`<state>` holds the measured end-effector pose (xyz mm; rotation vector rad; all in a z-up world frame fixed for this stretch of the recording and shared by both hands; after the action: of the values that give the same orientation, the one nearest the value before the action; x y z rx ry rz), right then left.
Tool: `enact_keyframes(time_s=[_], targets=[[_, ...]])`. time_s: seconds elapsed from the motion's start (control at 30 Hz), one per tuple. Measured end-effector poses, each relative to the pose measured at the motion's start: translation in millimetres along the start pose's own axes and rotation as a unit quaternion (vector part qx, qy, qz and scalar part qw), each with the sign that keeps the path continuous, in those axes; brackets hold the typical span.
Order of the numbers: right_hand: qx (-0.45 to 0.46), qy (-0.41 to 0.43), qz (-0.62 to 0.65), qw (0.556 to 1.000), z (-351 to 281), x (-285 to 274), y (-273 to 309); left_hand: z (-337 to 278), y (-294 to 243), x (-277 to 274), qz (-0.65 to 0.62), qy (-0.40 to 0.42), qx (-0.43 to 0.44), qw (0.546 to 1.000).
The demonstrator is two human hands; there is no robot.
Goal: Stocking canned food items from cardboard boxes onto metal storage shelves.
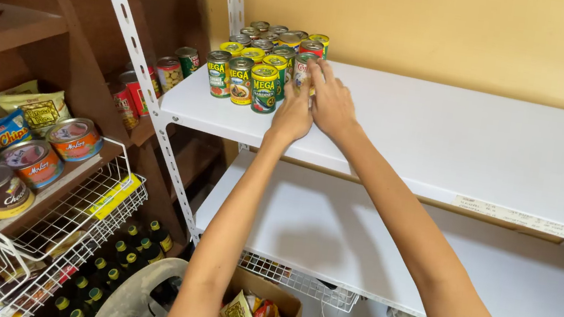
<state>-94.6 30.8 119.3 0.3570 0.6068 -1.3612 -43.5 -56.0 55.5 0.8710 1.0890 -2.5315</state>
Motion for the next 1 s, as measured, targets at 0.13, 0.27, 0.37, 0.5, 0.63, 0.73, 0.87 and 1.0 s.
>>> enact_keyframes(time_s=[0.13,0.27,0.37,0.5,0.63,0.73,0.87,1.0], targets=[[0.033,-0.060,0.120,0.990,6.1,-2.0,-23.7,-6.6,-19.7,-15.3,-0.057,0.046,0.006,0.997],[0.055,-0.030,0.103,0.993,8.1,14.0,-38.3,-11.3,-23.5,-14.2,-0.019,0.069,-0.016,0.997],[0.039,-0.068,0.082,0.994,16.6,29.4,-53.4,-9.4,-19.5,-10.2,-0.007,0.061,-0.025,0.998],[0.149,0.029,0.195,0.969,20.6,54.7,-70.1,-2.4,-7.5,-1.3,-0.025,0.041,0.006,0.999],[0.200,0.034,0.182,0.962,10.4,38.2,-71.4,-2.6,-3.9,-3.7,-0.063,0.017,0.028,0.997],[0.077,0.017,0.241,0.967,-10.4,-2.5,-50.4,-27.1,-32.2,-17.5,-0.142,-0.020,0.102,0.984],[0.091,0.060,0.327,0.939,-66.6,-116.3,-5.6,-100.6,-117.5,-54.1,-0.195,0.021,0.068,0.978],[0.127,0.039,0.366,0.921,-158.7,-224.9,11.4,-179.2,-208.2,-47.2,-0.249,0.134,0.058,0.957]])
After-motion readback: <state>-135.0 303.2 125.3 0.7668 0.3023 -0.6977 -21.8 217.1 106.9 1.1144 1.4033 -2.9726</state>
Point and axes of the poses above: each hand's wrist, its own z-axis towards the middle knuckle, its own x-axis out of the palm, y = z × x, the point moved 9 cm from there along z, towards the middle knuckle, and after that the axes turned 8 degrees about -x, right-handed, at the moved point
